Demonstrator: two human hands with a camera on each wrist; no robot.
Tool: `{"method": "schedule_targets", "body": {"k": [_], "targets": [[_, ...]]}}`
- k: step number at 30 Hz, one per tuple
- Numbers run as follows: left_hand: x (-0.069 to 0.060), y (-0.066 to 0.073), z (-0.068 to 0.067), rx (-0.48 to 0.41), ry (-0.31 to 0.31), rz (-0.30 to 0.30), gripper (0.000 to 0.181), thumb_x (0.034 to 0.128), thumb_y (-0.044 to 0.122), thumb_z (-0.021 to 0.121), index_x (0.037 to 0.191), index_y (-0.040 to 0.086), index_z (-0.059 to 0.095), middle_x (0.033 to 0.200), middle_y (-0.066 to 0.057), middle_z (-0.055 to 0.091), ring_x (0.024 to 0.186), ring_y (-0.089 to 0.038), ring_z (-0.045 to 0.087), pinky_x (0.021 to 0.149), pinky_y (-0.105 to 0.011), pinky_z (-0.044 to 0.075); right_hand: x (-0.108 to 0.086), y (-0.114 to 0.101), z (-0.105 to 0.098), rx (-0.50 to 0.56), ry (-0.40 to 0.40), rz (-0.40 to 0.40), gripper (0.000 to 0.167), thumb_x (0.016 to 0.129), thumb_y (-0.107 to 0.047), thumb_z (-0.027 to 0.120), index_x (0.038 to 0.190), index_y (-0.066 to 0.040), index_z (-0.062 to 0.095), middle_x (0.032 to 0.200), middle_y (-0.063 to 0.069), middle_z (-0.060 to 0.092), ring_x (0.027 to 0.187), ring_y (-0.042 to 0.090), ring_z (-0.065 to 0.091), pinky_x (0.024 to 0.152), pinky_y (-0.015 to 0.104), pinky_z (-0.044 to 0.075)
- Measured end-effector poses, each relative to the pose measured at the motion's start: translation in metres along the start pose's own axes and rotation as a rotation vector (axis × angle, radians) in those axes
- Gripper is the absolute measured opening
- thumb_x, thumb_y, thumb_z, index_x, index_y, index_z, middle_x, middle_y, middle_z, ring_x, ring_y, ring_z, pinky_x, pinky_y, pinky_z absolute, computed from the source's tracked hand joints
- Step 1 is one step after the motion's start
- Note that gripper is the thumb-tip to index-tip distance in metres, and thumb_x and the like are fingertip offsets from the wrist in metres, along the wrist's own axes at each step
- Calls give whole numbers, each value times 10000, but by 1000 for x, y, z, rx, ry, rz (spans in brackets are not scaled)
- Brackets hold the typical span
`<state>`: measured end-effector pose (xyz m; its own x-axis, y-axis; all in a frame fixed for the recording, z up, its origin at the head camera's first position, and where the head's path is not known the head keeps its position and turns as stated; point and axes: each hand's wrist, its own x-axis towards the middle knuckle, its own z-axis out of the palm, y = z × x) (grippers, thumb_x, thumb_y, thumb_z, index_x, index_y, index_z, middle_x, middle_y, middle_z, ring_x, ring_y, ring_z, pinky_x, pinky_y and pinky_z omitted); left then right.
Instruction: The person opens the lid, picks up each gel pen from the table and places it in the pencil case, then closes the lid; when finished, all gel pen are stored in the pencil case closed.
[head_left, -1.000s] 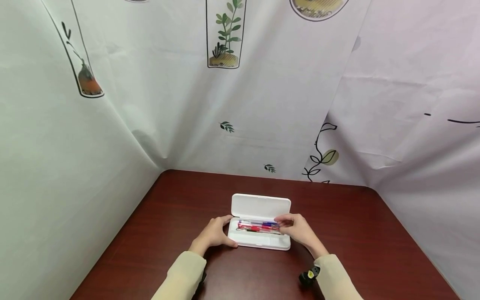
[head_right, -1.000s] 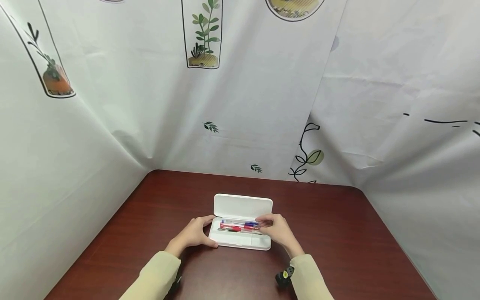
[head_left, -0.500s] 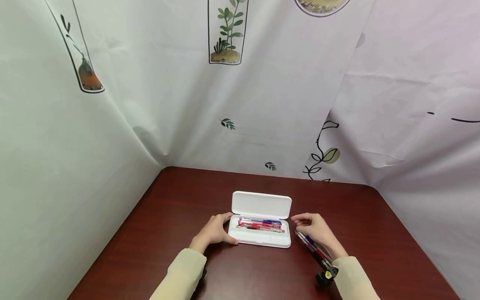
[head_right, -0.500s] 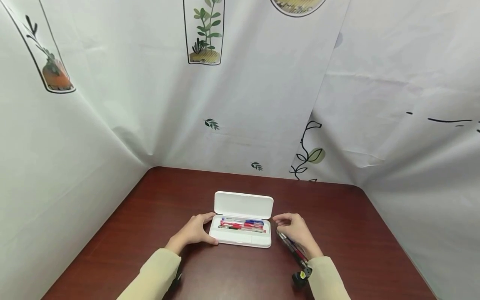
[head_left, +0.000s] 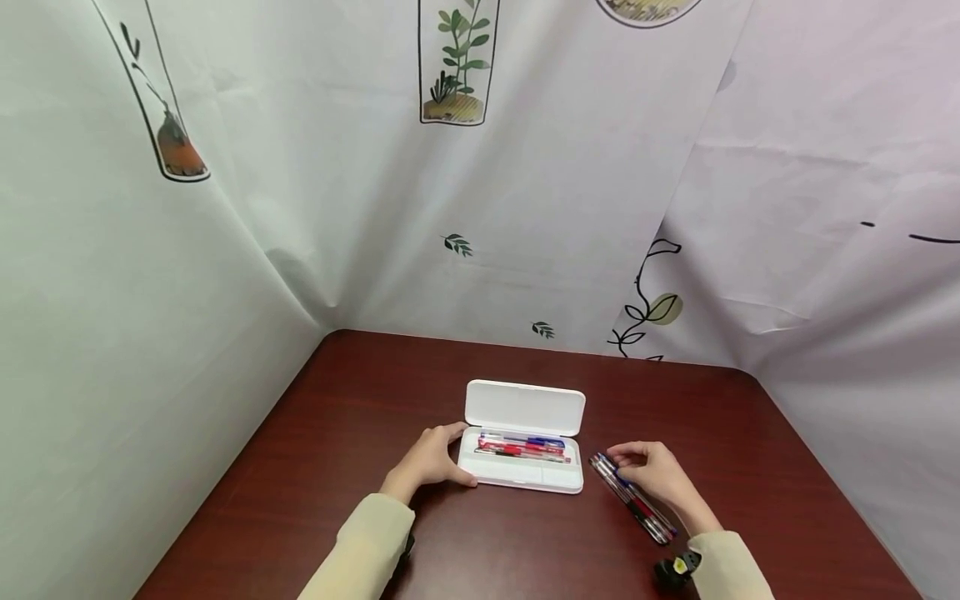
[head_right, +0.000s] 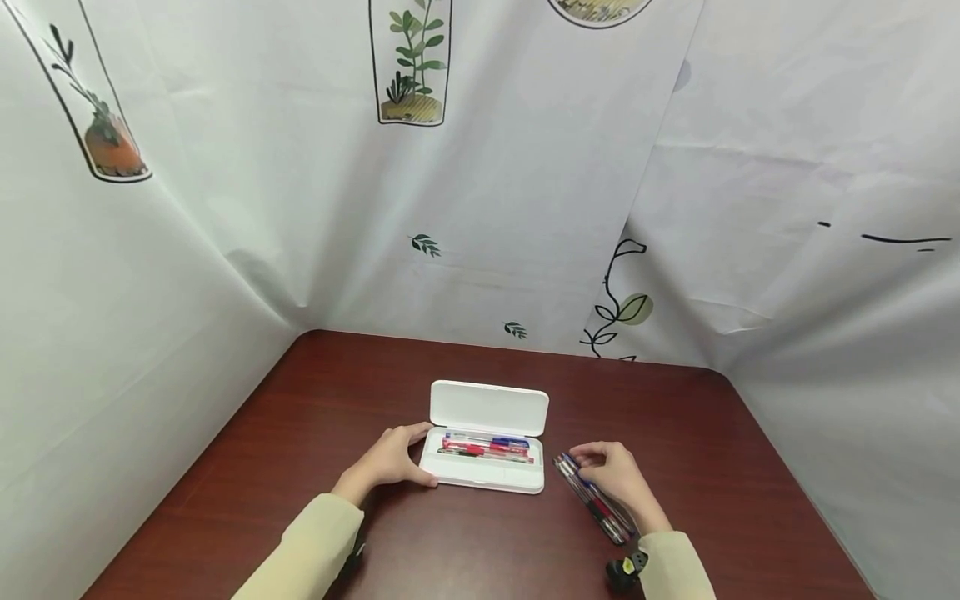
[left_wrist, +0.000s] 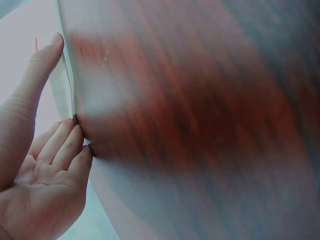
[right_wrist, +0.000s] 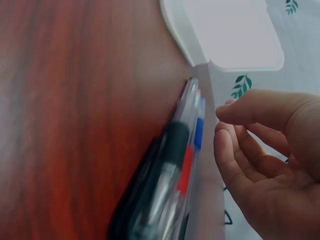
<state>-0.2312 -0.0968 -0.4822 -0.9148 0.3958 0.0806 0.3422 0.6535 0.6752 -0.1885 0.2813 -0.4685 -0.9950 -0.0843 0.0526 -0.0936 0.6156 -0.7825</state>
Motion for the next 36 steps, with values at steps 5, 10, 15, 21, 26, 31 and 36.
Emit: {"method": "schedule_targets", "body": {"k": [5,10,15,21,26,31,36], "targets": [[0,1,0,3,-3,-8,903,569,286,953,1334,5,565,1299,-143,630,1179,-265,585,1011,-444,467,-6,9,-4,27,-36,-8,287,757,84,673,1042,89,704,941,167,713,778,87,630,665,196,526],[0,2,-2,4,-2,10,889,560,279,959,1311,-5,576,1282,-149,638,1164,-268,595,998,-455,474,-11,13,-9,58,-64,-24,311,742,83,687,1050,125,686,956,202,709,782,103,640,656,198,532],[0,2,-3,-9,-2,7,879,553,266,962,1294,-16,582,1279,-161,636,1178,-273,591,1013,-458,463,-17,14,-12,34,-78,-28,296,743,73,709,1035,124,691,935,197,711,766,99,635,646,202,527],[1,2,-2,-5,0,-6,900,555,276,961,1310,-21,573,1294,-161,629,1201,-277,580,1025,-454,457,-21,10,-10,-68,-29,76,265,738,45,710,1002,53,723,889,106,713,752,108,609,637,216,507],[2,1,-3,-3,0,-5,907,567,287,956,1323,-23,562,1304,-168,621,1209,-280,575,1025,-456,457,-21,8,-7,-127,19,155,253,746,25,730,996,-7,738,869,42,703,766,132,606,640,236,494],[2,1,-3,9,1,3,887,563,291,956,1308,-7,578,1290,-154,632,1188,-276,584,1015,-455,463,-20,8,-6,-120,38,154,260,744,25,734,1002,-8,734,837,35,689,746,136,605,621,236,487],[1,1,-2,8,-3,4,877,558,284,958,1300,0,586,1284,-147,638,1185,-274,585,1014,-455,462,-23,8,-7,-65,53,148,272,746,40,717,1016,8,731,851,63,701,738,138,621,611,227,497]]}}
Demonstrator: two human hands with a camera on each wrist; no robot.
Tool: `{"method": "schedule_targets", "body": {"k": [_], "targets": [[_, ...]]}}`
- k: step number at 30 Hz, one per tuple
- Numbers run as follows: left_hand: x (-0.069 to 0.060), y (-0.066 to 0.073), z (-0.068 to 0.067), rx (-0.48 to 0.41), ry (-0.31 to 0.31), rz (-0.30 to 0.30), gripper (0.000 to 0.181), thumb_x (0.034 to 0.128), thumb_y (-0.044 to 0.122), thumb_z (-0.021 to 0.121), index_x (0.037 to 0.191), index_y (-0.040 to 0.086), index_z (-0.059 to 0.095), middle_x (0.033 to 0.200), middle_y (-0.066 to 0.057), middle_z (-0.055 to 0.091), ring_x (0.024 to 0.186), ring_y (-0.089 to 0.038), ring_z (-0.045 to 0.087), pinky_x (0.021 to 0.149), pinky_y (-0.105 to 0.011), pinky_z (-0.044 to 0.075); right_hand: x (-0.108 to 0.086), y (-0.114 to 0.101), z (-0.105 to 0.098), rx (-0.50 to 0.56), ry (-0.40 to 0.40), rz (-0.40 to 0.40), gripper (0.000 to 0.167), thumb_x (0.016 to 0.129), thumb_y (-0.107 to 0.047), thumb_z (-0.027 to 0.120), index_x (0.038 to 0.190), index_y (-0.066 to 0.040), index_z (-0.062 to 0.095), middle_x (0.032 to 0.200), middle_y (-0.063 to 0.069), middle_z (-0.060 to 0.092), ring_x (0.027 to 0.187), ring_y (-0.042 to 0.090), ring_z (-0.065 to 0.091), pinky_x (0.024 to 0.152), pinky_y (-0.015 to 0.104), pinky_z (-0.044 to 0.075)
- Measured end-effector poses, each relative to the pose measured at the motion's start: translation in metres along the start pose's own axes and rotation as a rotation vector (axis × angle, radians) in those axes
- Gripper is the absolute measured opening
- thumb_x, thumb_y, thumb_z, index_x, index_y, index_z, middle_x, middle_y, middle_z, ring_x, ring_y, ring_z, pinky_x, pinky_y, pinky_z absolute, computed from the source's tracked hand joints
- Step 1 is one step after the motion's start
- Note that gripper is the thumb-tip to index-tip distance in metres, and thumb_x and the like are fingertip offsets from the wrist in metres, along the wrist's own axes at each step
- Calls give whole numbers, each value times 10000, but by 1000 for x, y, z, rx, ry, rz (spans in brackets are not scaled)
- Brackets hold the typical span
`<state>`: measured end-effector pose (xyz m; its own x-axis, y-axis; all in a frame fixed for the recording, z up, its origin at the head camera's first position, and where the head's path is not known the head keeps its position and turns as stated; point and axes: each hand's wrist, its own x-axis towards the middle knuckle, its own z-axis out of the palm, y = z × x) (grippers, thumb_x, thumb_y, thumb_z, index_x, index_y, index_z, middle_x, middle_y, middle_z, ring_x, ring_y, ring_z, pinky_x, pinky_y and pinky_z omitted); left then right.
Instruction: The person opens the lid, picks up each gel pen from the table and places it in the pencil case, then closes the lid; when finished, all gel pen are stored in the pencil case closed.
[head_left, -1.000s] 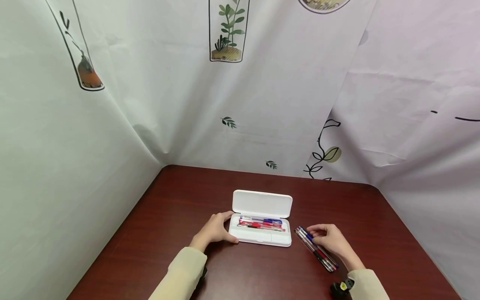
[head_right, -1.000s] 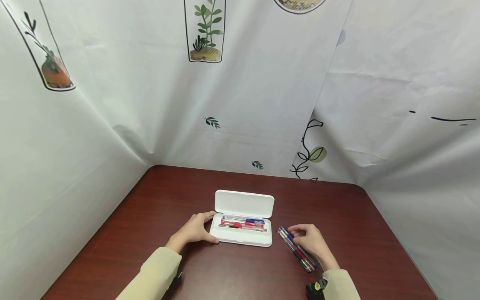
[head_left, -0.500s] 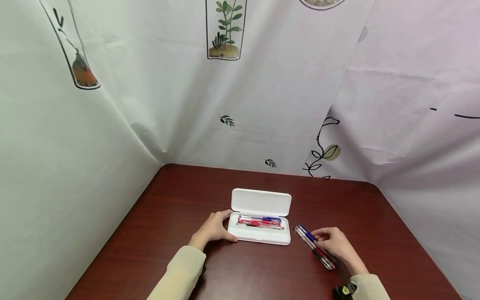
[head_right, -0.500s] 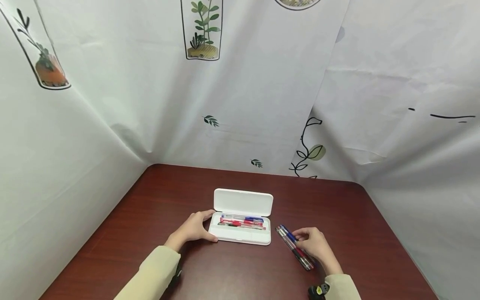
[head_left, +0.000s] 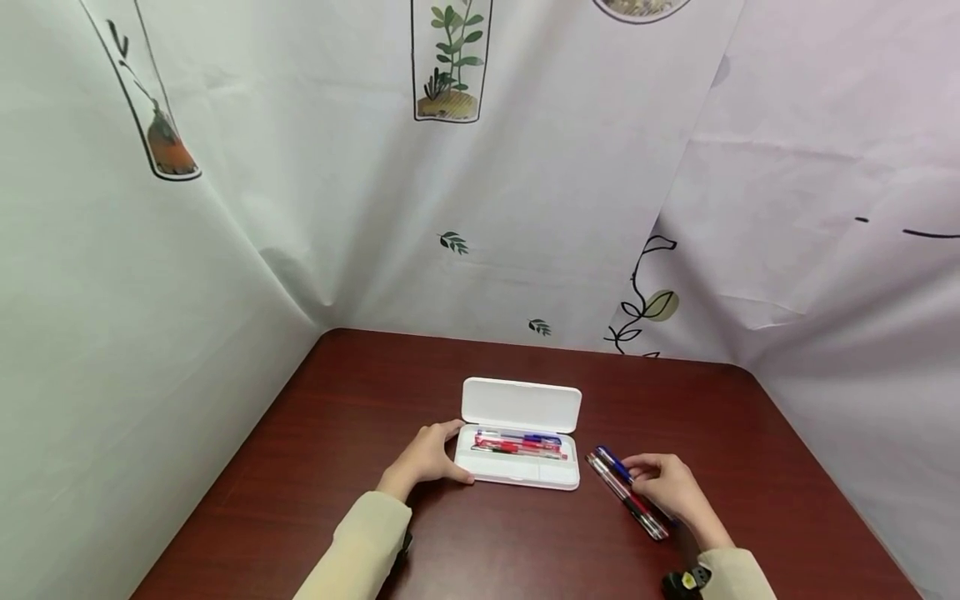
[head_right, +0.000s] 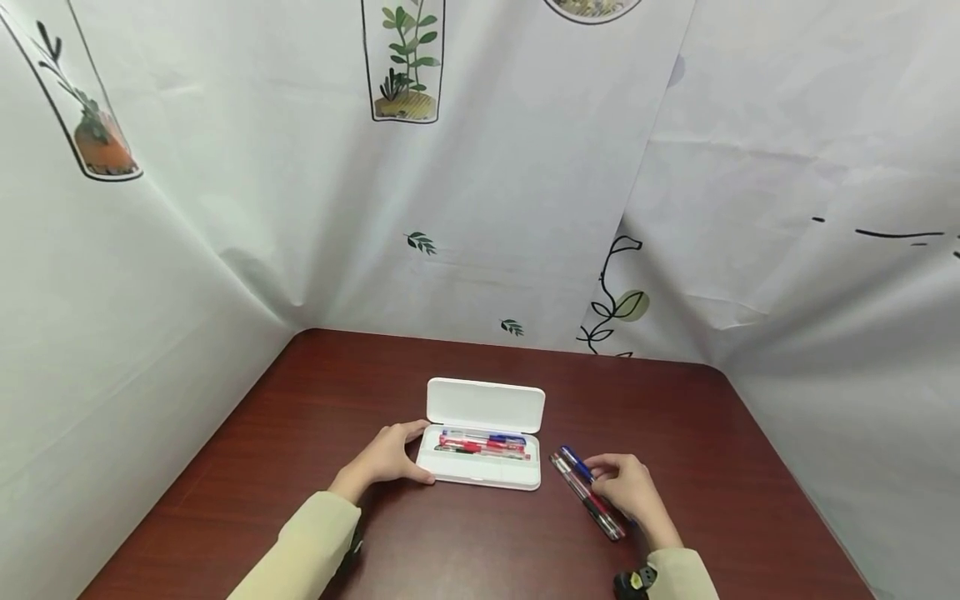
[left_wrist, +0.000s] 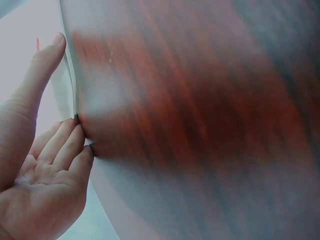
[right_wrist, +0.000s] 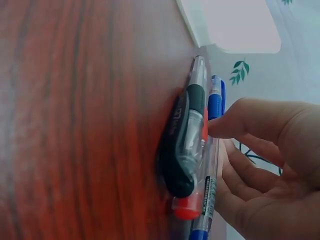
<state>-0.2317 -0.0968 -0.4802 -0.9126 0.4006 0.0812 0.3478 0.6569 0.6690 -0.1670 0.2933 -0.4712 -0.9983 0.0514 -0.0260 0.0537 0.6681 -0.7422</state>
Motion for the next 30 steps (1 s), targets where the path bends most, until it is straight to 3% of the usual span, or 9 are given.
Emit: {"method": "schedule_targets", "body": {"k": [5,14,25,30], "targets": [[0,-1,2,-13,-1,-2,869,556,269,959,1292,-6,588,1276,-152,640,1174,-271,589,1011,-458,463,1,-2,0,53,-3,10,284,754,42,702,1035,15,726,876,87,708,744,129,627,612,231,509],[0,-1,2,-15,1,-4,872,556,276,959,1296,1,588,1280,-138,641,1174,-256,591,1018,-443,462,12,-11,7,112,-17,-41,272,767,46,686,1035,17,721,882,105,712,749,131,630,638,223,526],[0,-1,2,-26,11,-1,898,545,247,962,1304,-33,574,1290,-166,630,1202,-291,579,1028,-461,454,24,-36,19,179,-49,-100,257,780,55,697,1032,18,722,864,120,703,728,138,612,622,217,518],[0,-1,1,-27,11,-1,887,551,255,961,1300,-23,577,1284,-162,634,1187,-279,585,1022,-458,457,29,-51,25,162,-56,-119,246,790,67,676,1018,-7,731,860,132,694,728,143,591,622,215,496]]}}
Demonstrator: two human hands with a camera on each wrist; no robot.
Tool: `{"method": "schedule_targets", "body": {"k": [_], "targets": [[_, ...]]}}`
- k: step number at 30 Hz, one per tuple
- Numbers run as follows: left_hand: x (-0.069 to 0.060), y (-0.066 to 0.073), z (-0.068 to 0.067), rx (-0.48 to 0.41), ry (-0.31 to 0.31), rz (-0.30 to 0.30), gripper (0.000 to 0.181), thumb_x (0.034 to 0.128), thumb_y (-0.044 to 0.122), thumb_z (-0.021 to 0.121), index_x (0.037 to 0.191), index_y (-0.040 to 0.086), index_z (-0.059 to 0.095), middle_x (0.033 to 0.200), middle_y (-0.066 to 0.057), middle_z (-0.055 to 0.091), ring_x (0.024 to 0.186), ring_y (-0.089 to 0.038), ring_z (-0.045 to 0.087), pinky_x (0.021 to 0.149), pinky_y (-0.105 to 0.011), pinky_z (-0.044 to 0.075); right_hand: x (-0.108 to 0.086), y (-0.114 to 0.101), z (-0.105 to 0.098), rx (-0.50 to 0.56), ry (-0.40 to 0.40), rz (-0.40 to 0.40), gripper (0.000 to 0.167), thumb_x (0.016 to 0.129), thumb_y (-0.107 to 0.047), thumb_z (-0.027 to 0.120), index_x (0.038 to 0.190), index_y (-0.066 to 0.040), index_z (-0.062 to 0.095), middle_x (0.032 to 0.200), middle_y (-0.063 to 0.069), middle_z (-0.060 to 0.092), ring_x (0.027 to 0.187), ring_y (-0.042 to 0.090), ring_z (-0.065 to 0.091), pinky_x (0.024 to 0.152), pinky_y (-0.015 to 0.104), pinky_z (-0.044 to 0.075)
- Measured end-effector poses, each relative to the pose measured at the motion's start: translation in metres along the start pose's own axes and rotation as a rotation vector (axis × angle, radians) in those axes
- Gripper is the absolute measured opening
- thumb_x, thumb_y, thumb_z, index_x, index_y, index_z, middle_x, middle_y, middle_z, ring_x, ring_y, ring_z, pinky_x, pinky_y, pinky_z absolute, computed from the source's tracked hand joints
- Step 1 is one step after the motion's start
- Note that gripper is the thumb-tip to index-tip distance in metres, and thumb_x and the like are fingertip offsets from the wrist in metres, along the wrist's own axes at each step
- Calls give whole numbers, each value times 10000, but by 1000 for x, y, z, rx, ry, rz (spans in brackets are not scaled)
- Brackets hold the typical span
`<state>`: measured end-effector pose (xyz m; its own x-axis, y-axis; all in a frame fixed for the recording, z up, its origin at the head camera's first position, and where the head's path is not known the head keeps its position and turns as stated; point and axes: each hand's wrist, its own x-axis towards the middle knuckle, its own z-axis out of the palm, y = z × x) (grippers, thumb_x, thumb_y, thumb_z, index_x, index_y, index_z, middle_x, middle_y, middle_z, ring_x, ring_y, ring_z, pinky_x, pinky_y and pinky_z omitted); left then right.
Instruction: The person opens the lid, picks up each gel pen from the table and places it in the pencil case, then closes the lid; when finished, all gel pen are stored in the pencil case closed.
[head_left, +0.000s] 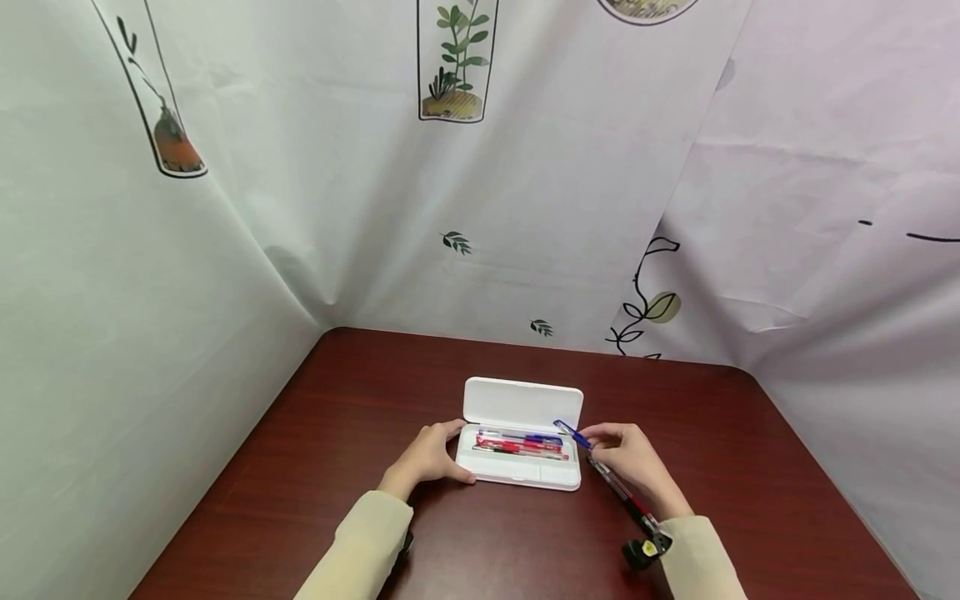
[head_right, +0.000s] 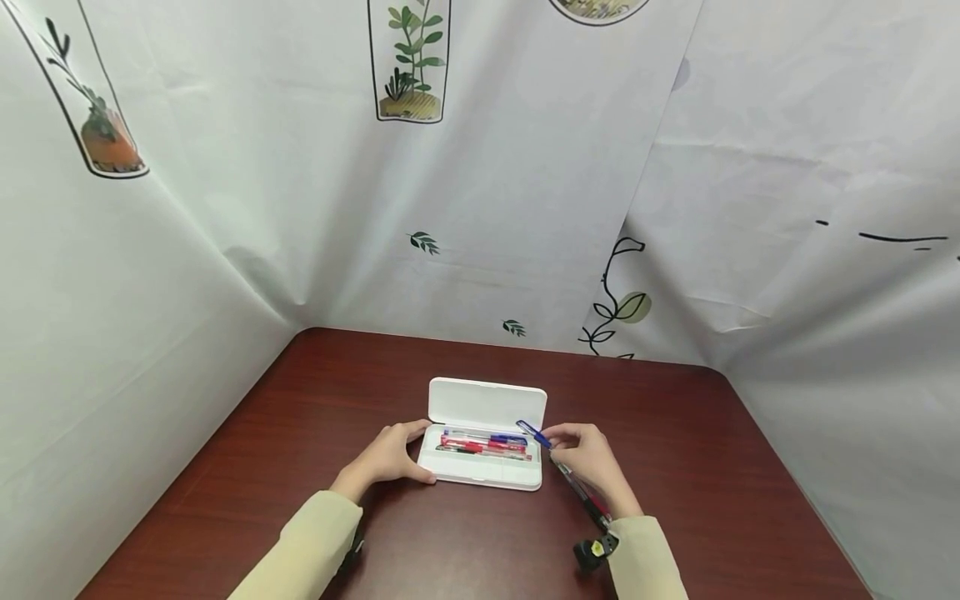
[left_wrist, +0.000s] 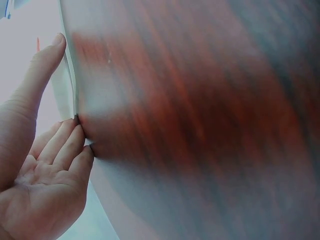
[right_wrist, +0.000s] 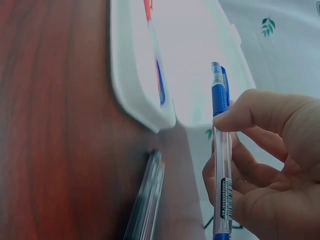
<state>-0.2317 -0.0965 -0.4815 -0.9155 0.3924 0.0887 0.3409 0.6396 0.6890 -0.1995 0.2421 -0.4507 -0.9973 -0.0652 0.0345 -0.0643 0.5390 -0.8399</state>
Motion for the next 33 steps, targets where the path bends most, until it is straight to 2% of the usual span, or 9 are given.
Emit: {"method": "schedule_targets", "body": {"k": [7,14,25,33], "targets": [[0,1,0,-3,-7,5,868,555,250,960,1291,-17,584,1279,-161,637,1181,-277,588,1020,-462,457,12,-14,12,18,0,-5,243,781,92,666,995,5,740,854,135,676,728,146,562,593,225,486],[0,0,0,12,-6,2,873,558,265,960,1295,-12,583,1280,-151,639,1180,-271,588,1020,-456,458,23,-23,27,20,-15,-61,258,745,115,628,956,20,742,818,97,664,717,131,551,609,206,480],[1,0,1,15,-10,6,862,562,293,958,1284,-2,590,1271,-146,645,1141,-245,599,1003,-446,470,34,-28,59,4,-48,-144,211,743,83,658,924,15,744,783,99,654,702,130,535,604,216,452],[0,-2,0,15,-10,-15,917,561,326,959,1320,-9,567,1294,-159,631,1156,-256,594,1011,-453,468,41,-33,77,-65,-3,-148,200,743,89,655,879,-18,754,790,127,666,695,117,529,618,215,452]]}}
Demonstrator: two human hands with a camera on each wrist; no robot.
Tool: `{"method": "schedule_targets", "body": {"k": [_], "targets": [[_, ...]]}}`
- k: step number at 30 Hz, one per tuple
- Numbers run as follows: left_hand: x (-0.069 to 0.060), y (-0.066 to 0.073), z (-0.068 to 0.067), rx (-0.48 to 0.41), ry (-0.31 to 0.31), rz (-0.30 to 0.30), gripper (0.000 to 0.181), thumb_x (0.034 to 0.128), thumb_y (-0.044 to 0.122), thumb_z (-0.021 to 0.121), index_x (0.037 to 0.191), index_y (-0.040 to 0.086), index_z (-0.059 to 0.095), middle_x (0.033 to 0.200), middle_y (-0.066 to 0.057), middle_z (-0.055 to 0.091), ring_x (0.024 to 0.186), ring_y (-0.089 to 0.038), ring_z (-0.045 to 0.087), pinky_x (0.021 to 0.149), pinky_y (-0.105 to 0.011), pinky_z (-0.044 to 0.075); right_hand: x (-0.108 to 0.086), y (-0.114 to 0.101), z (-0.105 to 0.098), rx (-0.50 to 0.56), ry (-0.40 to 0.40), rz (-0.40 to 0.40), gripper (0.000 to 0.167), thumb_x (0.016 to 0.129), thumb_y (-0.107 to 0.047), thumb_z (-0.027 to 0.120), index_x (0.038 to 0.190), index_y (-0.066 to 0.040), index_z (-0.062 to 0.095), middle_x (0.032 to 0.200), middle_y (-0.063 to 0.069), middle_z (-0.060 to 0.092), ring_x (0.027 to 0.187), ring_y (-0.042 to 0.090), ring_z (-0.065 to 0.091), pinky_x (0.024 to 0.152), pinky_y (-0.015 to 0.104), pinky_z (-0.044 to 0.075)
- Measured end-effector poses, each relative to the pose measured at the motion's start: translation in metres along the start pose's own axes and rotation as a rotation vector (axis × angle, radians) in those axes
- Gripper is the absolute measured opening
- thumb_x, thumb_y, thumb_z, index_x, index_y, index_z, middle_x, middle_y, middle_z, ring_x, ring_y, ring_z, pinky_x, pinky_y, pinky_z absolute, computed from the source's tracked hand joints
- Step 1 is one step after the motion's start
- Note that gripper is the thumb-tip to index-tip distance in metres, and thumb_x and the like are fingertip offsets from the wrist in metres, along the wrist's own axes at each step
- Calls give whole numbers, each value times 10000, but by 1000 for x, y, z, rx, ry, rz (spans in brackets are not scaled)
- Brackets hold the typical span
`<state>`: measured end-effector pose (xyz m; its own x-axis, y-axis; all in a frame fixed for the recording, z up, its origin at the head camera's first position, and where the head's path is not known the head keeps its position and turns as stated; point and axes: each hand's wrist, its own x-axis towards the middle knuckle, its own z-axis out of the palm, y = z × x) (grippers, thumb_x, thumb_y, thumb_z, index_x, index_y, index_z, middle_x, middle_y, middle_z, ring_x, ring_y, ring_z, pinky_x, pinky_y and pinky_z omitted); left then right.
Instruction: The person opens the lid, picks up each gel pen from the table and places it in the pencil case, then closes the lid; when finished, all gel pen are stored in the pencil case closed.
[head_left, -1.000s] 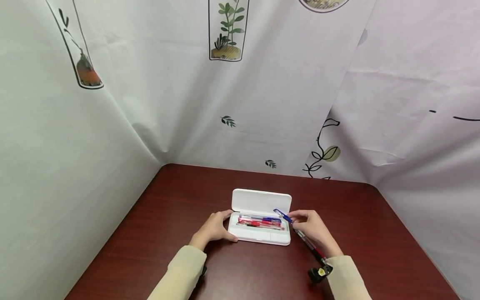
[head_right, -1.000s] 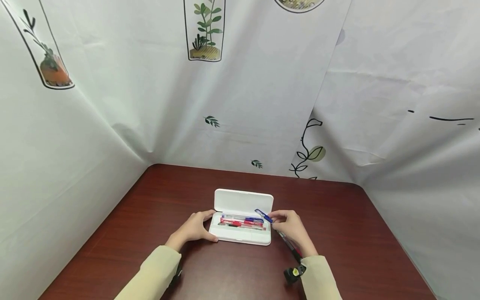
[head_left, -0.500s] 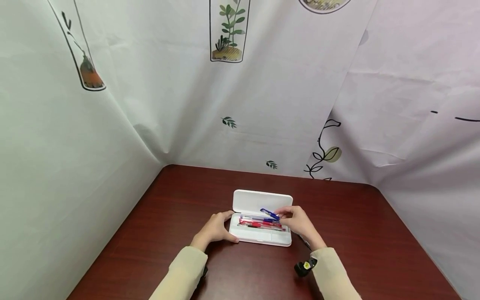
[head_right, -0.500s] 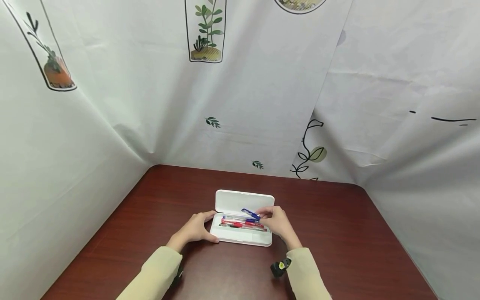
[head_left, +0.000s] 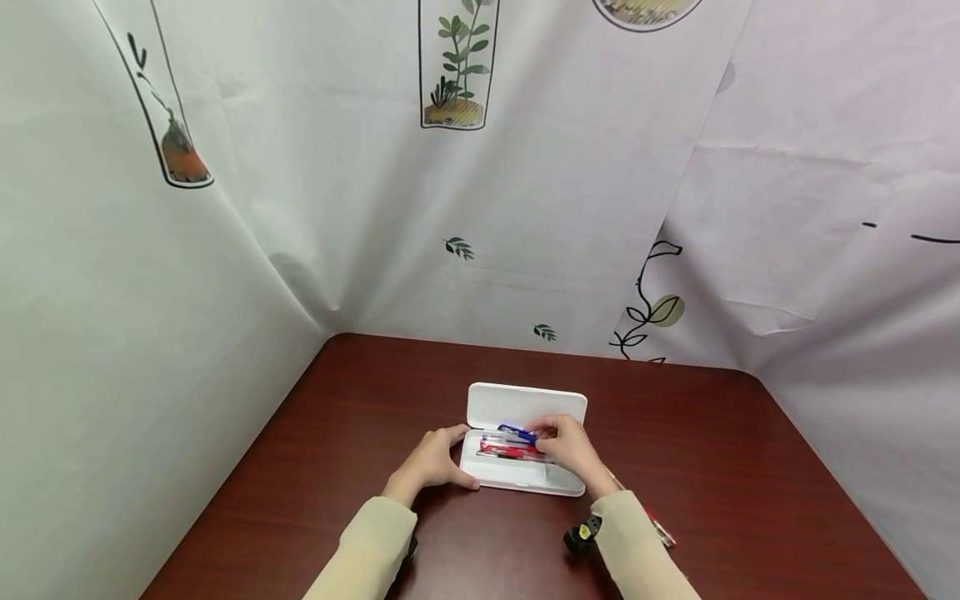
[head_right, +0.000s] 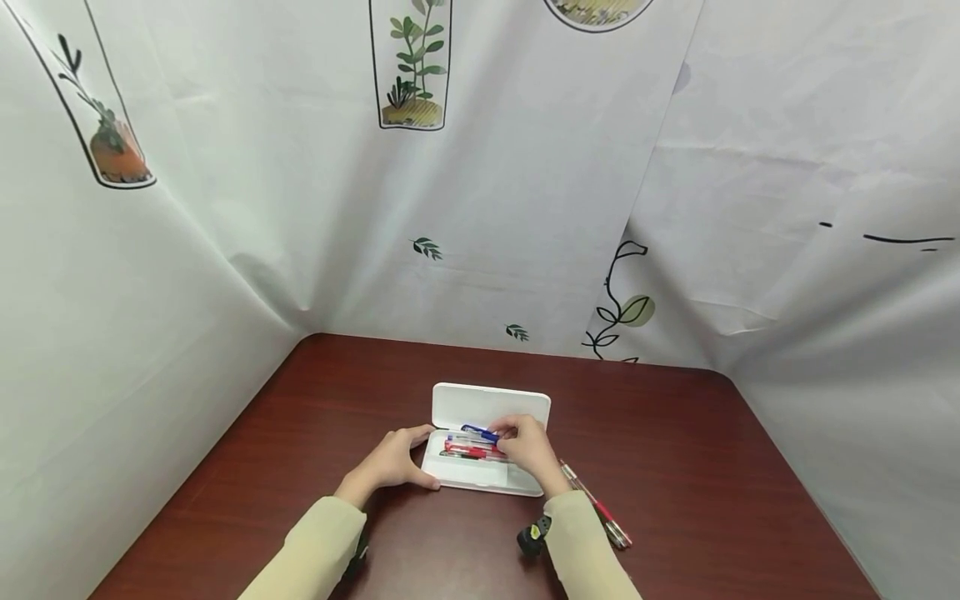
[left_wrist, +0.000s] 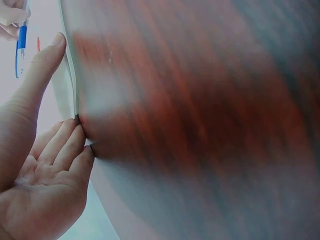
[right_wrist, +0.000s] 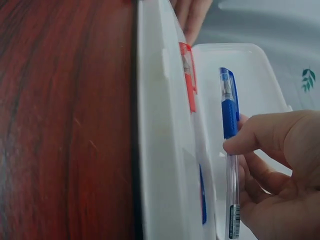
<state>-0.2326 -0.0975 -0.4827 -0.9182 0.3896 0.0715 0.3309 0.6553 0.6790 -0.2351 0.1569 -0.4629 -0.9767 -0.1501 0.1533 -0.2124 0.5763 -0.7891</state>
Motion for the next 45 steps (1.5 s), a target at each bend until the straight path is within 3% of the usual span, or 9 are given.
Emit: {"method": "schedule_targets", "body": {"k": [8,15,25,39,45], "targets": [[0,2,0,-17,3,4,916,550,294,967,1311,-30,573,1285,-171,635,1170,-264,595,1017,-459,465,3,0,13,-75,23,-50,232,680,107,654,829,-43,749,764,62,670,684,101,550,613,233,475],[1,5,-2,9,15,-6,852,521,292,978,1233,2,610,1229,-157,667,1143,-273,610,994,-453,476,2,-5,13,-134,36,-66,247,698,88,674,875,-66,751,832,35,689,757,134,587,687,280,505],[1,4,0,-14,18,-2,865,519,257,979,1239,-21,588,1237,-160,662,1170,-272,604,1011,-452,465,-7,-9,-12,-119,95,-22,223,751,71,677,910,-64,757,890,52,710,771,148,583,713,306,511],[1,3,0,-20,2,-22,956,529,255,976,1319,-64,542,1283,-197,630,1230,-291,577,1042,-455,447,-18,2,-45,-135,98,93,234,762,70,668,941,-55,752,913,70,705,787,164,575,704,291,502],[2,3,0,-12,-12,-17,920,541,277,971,1310,-25,566,1301,-176,625,1229,-278,576,1039,-454,450,-24,9,-53,-137,94,137,206,786,37,699,960,-60,749,866,51,682,773,161,548,673,276,470]]}}
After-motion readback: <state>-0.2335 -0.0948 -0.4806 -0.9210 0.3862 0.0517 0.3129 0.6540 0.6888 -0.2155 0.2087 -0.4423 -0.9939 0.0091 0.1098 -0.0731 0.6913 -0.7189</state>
